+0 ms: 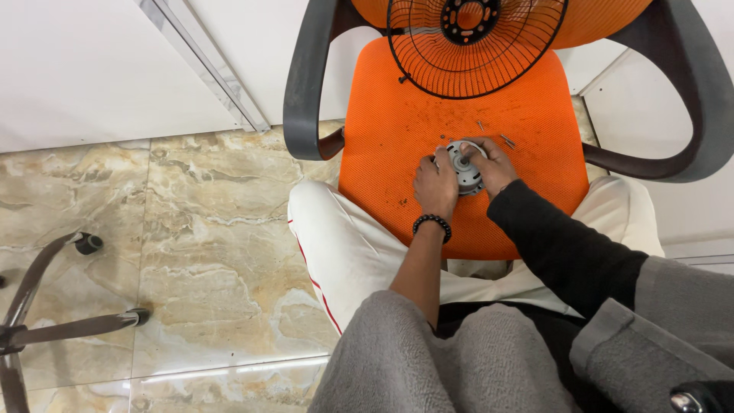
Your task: The person reassembles an electric fan motor by hand, inserting the rotor into the stator, aligning the housing halves, and securing them with screws. The person handles the motor housing, rotor, stator, and screws.
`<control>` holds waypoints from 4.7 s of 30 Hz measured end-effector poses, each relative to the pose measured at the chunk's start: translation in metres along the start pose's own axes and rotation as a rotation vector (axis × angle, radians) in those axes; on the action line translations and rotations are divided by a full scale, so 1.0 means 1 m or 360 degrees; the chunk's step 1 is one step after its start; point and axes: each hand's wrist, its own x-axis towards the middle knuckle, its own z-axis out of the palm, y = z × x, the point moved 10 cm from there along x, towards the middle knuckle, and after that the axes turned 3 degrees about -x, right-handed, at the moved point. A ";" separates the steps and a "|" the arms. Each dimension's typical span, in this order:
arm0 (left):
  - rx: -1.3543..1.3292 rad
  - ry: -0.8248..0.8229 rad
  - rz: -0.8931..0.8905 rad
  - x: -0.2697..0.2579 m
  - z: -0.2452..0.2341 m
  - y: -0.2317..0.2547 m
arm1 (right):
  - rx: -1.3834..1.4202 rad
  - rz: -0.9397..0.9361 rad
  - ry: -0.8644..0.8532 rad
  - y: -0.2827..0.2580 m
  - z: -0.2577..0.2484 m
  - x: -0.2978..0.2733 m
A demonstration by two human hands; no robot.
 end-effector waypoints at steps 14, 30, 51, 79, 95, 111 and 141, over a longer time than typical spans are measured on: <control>0.0118 0.0154 0.0192 -0.005 0.007 0.000 | -0.0095 -0.0015 0.0088 0.003 -0.005 -0.004; 0.0243 -0.0047 0.0126 0.015 0.028 0.002 | 0.0250 0.0214 0.0138 0.018 -0.022 -0.004; 0.0260 -0.0170 0.0129 0.023 0.023 -0.006 | 0.0108 0.0279 0.0094 0.032 -0.018 0.004; 0.0019 -0.0354 0.0346 0.018 0.008 0.027 | 0.0161 0.0515 0.0028 -0.001 -0.018 -0.021; -0.0623 -0.0688 0.0025 0.004 0.009 0.008 | 0.0305 0.0362 0.0021 0.014 -0.019 -0.028; -0.0742 -0.0423 0.0269 -0.037 0.003 0.045 | 0.0982 0.0128 -0.0083 0.045 -0.041 -0.014; -0.0207 -0.0101 0.0541 0.009 -0.030 0.026 | -0.1469 -0.0257 -0.0187 -0.051 0.031 -0.032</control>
